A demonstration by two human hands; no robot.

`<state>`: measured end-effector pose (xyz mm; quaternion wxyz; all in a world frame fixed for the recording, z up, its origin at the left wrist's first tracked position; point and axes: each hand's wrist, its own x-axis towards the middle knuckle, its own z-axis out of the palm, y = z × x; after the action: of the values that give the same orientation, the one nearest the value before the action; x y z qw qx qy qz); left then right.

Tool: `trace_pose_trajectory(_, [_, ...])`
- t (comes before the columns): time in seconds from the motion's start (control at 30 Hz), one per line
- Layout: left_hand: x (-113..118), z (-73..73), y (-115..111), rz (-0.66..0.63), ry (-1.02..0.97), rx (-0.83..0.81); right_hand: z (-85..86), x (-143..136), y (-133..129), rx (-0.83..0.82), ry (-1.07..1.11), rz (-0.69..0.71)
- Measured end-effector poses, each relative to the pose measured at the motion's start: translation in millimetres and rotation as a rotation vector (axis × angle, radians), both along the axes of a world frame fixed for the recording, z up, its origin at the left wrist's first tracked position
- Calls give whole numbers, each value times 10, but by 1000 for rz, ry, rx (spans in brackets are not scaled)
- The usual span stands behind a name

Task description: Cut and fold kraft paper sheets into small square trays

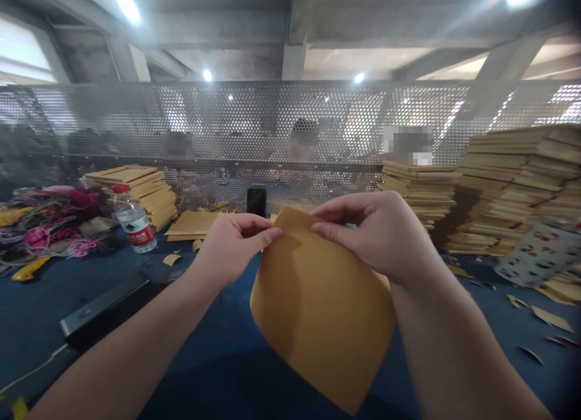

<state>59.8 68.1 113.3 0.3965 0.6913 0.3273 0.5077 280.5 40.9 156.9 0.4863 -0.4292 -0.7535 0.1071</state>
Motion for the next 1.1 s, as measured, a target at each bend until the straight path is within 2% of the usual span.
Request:
trace_pose_trajectory(0.17, [18,-18,-8,106,13,29,21,-11,-41,-44,-17,-28])
trace_pose_trajectory(0.33, [32,-48,39,38,-4,8,21,18,-30,-40,14,-57])
trace_pose_trajectory(0.5, [33,-70,38,166,55,89,31,54,-32,-31,9,-75])
trace_pose_trajectory(0.57, [43,-64,25,138,55,105,33,53,-39,-26,21,-67])
trace_pose_trajectory(0.7, [64,-55,16,-45,16,78,31,56,-37,-16,49,-72])
trace_pose_trajectory(0.9, [49,-73,23,-38,-11,-2,33,65,-21,6,39,-46])
trace_pose_trajectory(1.1, [41,-36,22,-50,-21,-50,38,46,-36,17,1,-88])
